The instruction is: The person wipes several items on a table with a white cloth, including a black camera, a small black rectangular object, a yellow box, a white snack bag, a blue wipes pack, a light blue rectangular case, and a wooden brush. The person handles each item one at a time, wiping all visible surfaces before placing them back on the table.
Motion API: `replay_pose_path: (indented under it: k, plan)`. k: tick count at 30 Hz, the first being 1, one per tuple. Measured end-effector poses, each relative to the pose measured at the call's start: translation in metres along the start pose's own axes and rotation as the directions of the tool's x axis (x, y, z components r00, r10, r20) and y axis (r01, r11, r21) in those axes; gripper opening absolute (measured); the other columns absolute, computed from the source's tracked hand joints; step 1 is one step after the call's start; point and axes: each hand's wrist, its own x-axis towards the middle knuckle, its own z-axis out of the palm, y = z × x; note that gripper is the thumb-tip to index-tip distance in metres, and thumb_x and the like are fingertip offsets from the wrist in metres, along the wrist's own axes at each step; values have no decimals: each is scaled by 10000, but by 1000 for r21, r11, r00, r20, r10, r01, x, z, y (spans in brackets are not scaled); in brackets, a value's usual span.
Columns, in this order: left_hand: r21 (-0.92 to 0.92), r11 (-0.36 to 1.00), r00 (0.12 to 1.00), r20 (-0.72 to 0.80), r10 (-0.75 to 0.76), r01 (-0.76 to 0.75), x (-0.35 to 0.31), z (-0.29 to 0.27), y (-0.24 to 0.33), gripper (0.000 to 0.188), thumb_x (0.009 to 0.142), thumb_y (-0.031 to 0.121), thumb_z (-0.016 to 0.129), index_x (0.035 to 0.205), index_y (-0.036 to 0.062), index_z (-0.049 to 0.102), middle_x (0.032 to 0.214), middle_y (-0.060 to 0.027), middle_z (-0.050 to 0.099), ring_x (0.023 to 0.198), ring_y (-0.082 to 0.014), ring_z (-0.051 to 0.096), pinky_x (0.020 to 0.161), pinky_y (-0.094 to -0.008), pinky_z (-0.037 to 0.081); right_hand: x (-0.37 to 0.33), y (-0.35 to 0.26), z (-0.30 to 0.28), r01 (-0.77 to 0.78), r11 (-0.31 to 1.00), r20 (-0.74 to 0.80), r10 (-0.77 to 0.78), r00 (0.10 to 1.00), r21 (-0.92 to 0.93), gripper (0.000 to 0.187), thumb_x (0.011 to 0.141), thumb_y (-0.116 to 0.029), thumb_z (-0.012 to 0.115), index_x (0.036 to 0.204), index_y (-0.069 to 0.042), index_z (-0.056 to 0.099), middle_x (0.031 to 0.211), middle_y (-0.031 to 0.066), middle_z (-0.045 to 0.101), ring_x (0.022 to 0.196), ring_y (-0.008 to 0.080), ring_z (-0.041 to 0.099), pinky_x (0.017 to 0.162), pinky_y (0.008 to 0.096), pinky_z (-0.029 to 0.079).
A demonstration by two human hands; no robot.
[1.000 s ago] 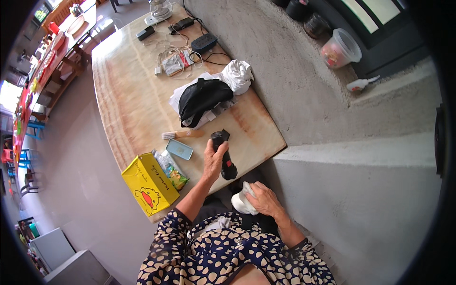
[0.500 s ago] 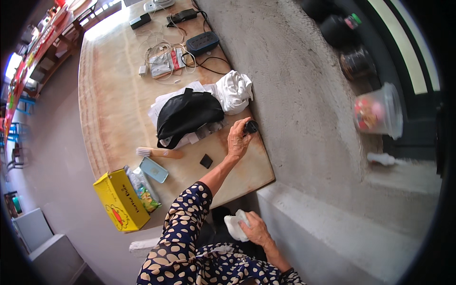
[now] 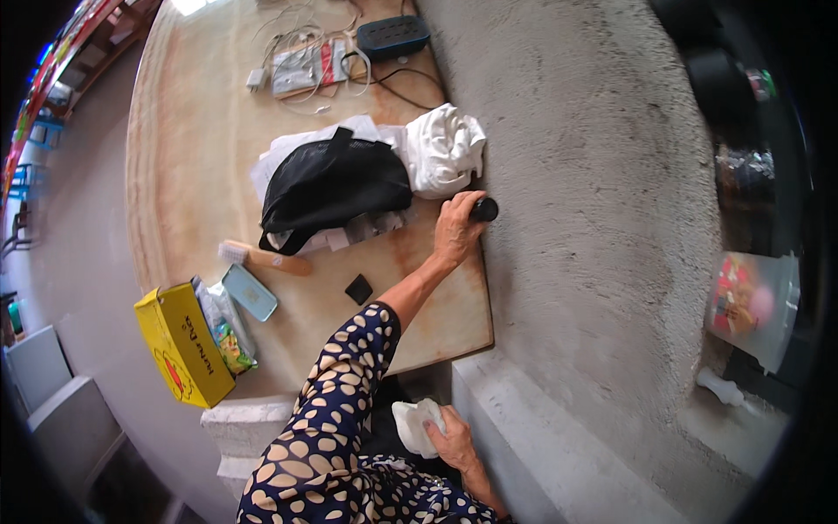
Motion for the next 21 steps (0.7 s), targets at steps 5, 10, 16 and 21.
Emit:
replay_pose_path:
  k: [5,10,16,21]
  plan:
    - [14,997,997,18,-71,71,0,-1,9,594,659,59,772,1212,107,560,1117,-106,595,1029,-323,559,890,-394,463,-2,-1,3,-21,1000,-2,21,1000,-10,290,843,-156,636,1081,7,603,961,181,603,886,375,600,757,408,490]
    - [59,989,991,-28,-134,135,-2,-12,15,747,638,79,800,1308,104,472,1227,-125,510,1107,-342,513,911,-408,462,5,-3,4,6,1000,19,-6,1000,-26,301,846,-161,631,1096,2,595,968,175,600,898,373,597,762,405,490]
    - [351,925,970,-237,-63,145,-79,-91,28,695,653,140,816,1236,36,453,1217,-173,466,1160,-356,440,969,-445,359,9,-10,8,-14,999,7,13,1000,36,370,834,-148,638,1164,-6,551,1048,194,608,963,373,596,827,404,485]
    - [454,743,862,-372,-344,492,-162,-136,-18,598,706,164,783,1203,31,477,1150,-178,480,1144,-363,444,950,-444,380,15,-8,11,-51,991,-45,56,997,124,387,827,-103,641,1188,-14,534,1085,186,607,982,354,596,856,392,480]
